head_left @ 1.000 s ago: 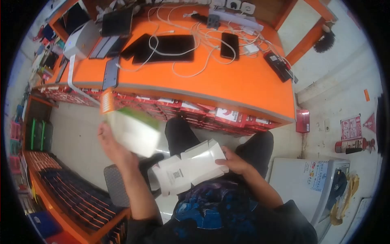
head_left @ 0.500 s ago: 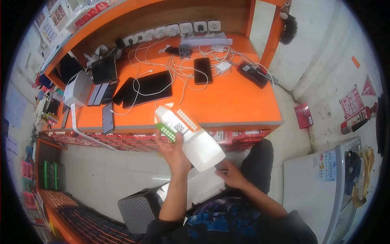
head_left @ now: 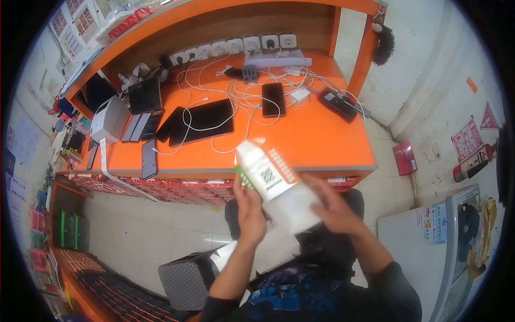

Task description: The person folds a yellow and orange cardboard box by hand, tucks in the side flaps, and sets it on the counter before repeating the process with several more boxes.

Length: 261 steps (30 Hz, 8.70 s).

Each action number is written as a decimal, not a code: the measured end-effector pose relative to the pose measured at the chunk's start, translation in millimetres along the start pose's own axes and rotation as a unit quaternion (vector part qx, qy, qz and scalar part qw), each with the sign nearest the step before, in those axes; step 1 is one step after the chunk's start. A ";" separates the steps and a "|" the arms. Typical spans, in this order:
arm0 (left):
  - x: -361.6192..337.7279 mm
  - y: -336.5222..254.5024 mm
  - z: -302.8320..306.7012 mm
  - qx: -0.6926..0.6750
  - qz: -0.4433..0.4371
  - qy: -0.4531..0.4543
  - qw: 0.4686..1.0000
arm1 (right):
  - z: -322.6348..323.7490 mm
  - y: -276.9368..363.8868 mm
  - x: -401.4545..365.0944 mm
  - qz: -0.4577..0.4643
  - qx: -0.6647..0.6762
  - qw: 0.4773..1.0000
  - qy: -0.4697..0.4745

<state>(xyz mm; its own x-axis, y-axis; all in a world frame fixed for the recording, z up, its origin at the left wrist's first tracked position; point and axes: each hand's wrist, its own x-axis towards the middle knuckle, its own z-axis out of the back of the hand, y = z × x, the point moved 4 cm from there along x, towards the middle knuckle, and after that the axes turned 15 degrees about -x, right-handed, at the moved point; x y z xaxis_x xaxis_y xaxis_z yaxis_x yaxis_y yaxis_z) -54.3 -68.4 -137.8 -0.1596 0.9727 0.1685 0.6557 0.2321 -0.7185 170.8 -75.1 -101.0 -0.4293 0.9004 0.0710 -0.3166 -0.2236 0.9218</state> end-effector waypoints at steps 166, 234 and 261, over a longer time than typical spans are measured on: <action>-91.9 -26.6 0.1 0.161 -0.067 -0.056 0.983 | -83.7 39.5 -14.6 0.221 -0.134 0.927 -0.273; -92.6 -15.2 1.8 0.097 -0.085 -0.025 0.991 | -83.7 31.1 -9.4 0.244 -0.165 0.904 -0.309; -67.2 -31.0 13.3 0.005 0.086 -0.106 0.991 | -90.4 11.9 -13.7 0.335 -0.155 0.889 -0.271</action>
<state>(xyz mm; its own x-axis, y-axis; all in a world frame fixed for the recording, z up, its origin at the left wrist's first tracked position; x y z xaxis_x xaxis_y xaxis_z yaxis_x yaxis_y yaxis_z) -73.7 -141.1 -135.9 -0.1988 0.9748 -0.1013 0.6793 0.0625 -0.7312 96.5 -123.9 -125.4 -0.1650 0.5552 0.8152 -0.3968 -0.7940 0.4605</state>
